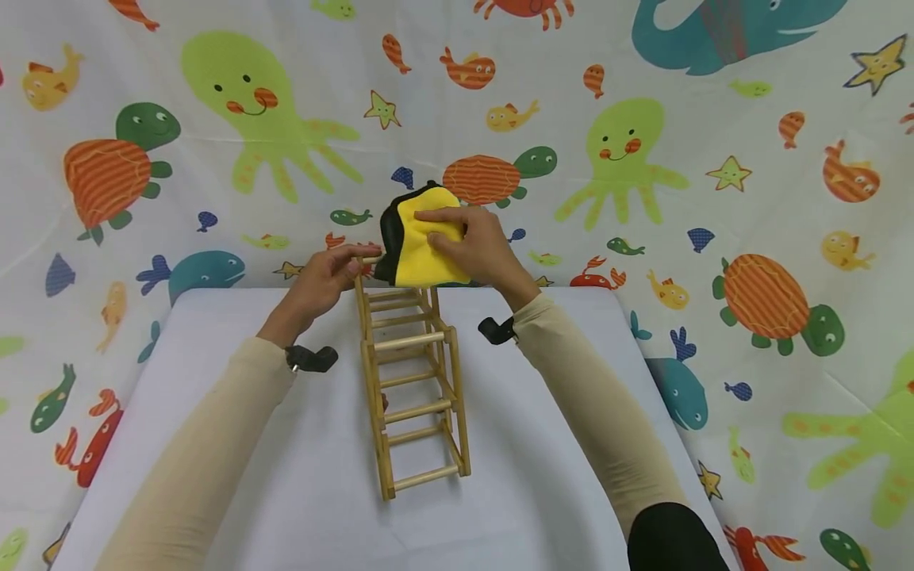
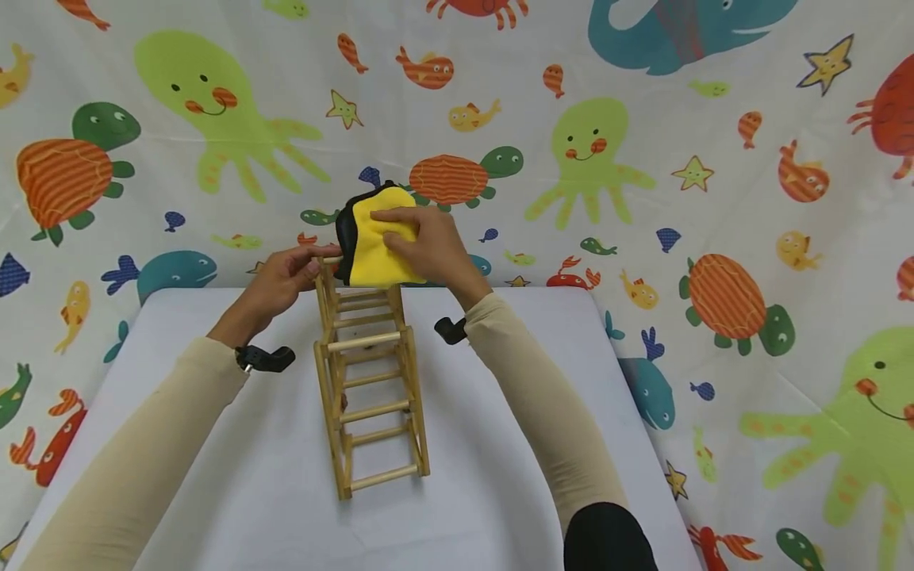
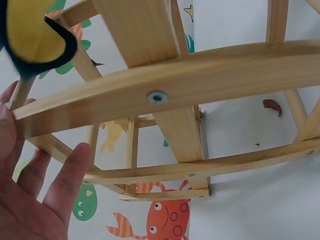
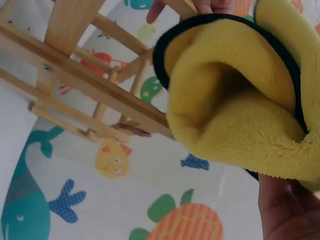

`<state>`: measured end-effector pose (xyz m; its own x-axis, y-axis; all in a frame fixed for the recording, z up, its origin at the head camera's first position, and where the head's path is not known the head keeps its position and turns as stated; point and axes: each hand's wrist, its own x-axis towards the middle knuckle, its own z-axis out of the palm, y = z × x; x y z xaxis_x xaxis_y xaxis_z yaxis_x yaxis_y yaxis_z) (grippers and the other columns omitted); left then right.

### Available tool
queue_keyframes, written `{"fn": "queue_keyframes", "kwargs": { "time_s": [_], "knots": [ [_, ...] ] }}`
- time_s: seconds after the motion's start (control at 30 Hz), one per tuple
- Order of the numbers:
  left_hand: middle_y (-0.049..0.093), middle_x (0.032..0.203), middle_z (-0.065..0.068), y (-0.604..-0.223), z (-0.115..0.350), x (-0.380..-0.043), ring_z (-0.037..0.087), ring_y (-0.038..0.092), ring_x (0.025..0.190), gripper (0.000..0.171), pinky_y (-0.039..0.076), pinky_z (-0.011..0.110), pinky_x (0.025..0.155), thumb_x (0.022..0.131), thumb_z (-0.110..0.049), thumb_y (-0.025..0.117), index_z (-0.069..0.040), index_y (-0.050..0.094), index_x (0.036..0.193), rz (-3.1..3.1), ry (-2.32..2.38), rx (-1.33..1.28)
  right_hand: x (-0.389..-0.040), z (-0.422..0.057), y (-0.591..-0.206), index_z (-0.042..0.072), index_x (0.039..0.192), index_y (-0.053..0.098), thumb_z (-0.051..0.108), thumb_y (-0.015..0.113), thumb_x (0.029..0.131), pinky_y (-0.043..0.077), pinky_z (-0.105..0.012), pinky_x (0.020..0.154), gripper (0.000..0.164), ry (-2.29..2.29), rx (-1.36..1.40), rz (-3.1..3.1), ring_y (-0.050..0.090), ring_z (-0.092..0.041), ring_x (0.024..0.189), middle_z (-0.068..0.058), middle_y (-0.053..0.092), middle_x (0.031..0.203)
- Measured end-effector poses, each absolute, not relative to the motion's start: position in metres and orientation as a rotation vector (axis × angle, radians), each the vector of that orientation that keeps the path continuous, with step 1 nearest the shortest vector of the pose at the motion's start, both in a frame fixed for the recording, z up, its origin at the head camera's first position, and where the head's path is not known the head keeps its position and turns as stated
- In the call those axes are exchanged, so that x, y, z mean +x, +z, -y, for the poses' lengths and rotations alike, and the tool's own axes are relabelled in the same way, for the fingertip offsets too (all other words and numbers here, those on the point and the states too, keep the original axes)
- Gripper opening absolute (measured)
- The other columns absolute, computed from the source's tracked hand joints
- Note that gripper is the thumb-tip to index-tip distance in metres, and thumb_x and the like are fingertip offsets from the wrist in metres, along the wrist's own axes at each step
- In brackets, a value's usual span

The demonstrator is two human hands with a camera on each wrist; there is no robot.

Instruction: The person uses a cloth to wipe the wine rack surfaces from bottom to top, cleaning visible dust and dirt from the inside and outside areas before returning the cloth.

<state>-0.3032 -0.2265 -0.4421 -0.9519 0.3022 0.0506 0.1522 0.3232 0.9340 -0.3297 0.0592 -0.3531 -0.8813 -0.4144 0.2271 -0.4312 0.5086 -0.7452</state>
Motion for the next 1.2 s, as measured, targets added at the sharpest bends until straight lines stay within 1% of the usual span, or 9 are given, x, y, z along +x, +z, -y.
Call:
{"fn": "queue_keyframes", "kwargs": {
  "time_s": [0.1, 0.23, 0.33, 0.4, 0.63, 0.83, 0.93, 1.07, 1.2],
  "knots": [
    [0.048, 0.166, 0.006, -0.443, 0.226, -0.302, 0.035, 0.048, 0.152, 0.042, 0.047, 0.055, 0.118, 0.114, -0.024, 0.045, -0.015, 0.057, 0.153, -2.449, 1.725, 0.408, -0.332, -0.05, -0.361, 0.025, 0.132, 0.077, 0.022, 0.076, 0.1, 0.055, -0.027, 0.069, 0.033, 1.38, 0.687, 2.694, 0.065, -0.02, 0.082, -0.013, 0.07, 0.124],
    [0.054, 0.16, 0.012, -0.445, 0.225, -0.3, 0.027, 0.058, 0.142, 0.042, 0.057, 0.035, 0.109, 0.113, -0.022, 0.05, -0.009, 0.055, 0.152, -2.463, 1.775, 0.324, -0.335, -0.032, -0.369, 0.027, 0.134, 0.076, 0.026, 0.08, 0.098, 0.053, -0.027, 0.08, 0.037, 1.313, 0.705, 2.765, 0.061, -0.019, 0.101, -0.009, 0.068, 0.139],
    [0.059, 0.153, 0.014, -0.446, 0.222, -0.298, 0.018, 0.063, 0.132, 0.043, 0.059, 0.024, 0.101, 0.113, -0.022, 0.052, -0.009, 0.054, 0.153, -2.46, 1.811, 0.282, -0.334, -0.021, -0.371, 0.027, 0.134, 0.076, 0.026, 0.082, 0.096, 0.053, -0.029, 0.089, 0.038, 1.282, 0.795, 2.781, 0.061, -0.02, 0.11, -0.007, 0.069, 0.139],
    [0.06, 0.153, 0.013, -0.446, 0.22, -0.296, 0.018, 0.064, 0.132, 0.046, 0.058, 0.026, 0.103, 0.113, -0.026, 0.052, -0.012, 0.051, 0.157, -2.462, 1.81, 0.273, -0.334, -0.017, -0.37, 0.027, 0.134, 0.076, 0.027, 0.082, 0.096, 0.054, -0.03, 0.092, 0.039, 1.269, 0.86, 2.78, 0.061, -0.02, 0.113, -0.006, 0.069, 0.139],
    [0.058, 0.157, 0.012, -0.446, 0.217, -0.29, 0.027, 0.06, 0.139, 0.051, 0.053, 0.048, 0.114, 0.113, -0.029, 0.055, -0.018, 0.046, 0.161, -2.481, 1.768, 0.206, -0.337, -0.01, -0.371, 0.032, 0.139, 0.072, 0.028, 0.077, 0.1, 0.05, -0.032, 0.095, 0.04, 1.006, 1.05, 2.868, 0.058, -0.02, 0.116, -0.004, 0.067, 0.142],
    [0.058, 0.157, 0.014, -0.447, 0.219, -0.287, 0.025, 0.061, 0.139, 0.051, 0.057, 0.035, 0.109, 0.112, -0.033, 0.055, -0.014, 0.049, 0.158, -2.458, 1.808, 0.235, -0.338, -0.009, -0.367, 0.03, 0.139, 0.073, 0.022, 0.072, 0.099, 0.05, -0.033, 0.091, 0.04, 0.704, 0.965, 2.961, 0.059, -0.022, 0.111, -0.005, 0.07, 0.137],
    [0.051, 0.164, 0.009, -0.448, 0.222, -0.287, 0.026, 0.051, 0.15, 0.048, 0.055, 0.032, 0.11, 0.111, -0.034, 0.053, -0.012, 0.054, 0.154, -2.436, 1.84, 0.286, -0.337, -0.018, -0.361, 0.026, 0.134, 0.076, 0.016, 0.073, 0.095, 0.052, -0.036, 0.092, 0.04, 0.671, 0.829, 2.978, 0.061, -0.023, 0.109, -0.005, 0.072, 0.134],
    [0.041, 0.171, -0.001, -0.45, 0.225, -0.285, 0.026, 0.038, 0.159, 0.044, 0.05, 0.041, 0.117, 0.112, -0.031, 0.052, -0.015, 0.057, 0.153, -2.422, 1.859, 0.333, -0.335, -0.033, -0.353, 0.025, 0.131, 0.078, 0.016, 0.076, 0.094, 0.052, -0.041, 0.095, 0.038, 0.678, 0.667, 2.93, 0.063, -0.025, 0.115, -0.006, 0.073, 0.136],
    [0.043, 0.17, -0.003, -0.45, 0.225, -0.284, 0.025, 0.039, 0.159, 0.044, 0.048, 0.048, 0.119, 0.112, -0.03, 0.053, -0.016, 0.057, 0.153, -2.408, 1.864, 0.341, -0.33, -0.045, -0.338, 0.026, 0.133, 0.077, 0.018, 0.075, 0.097, 0.053, -0.038, 0.085, 0.037, 0.793, 0.601, 2.767, 0.066, -0.026, 0.109, -0.007, 0.074, 0.133]
  ]
}}
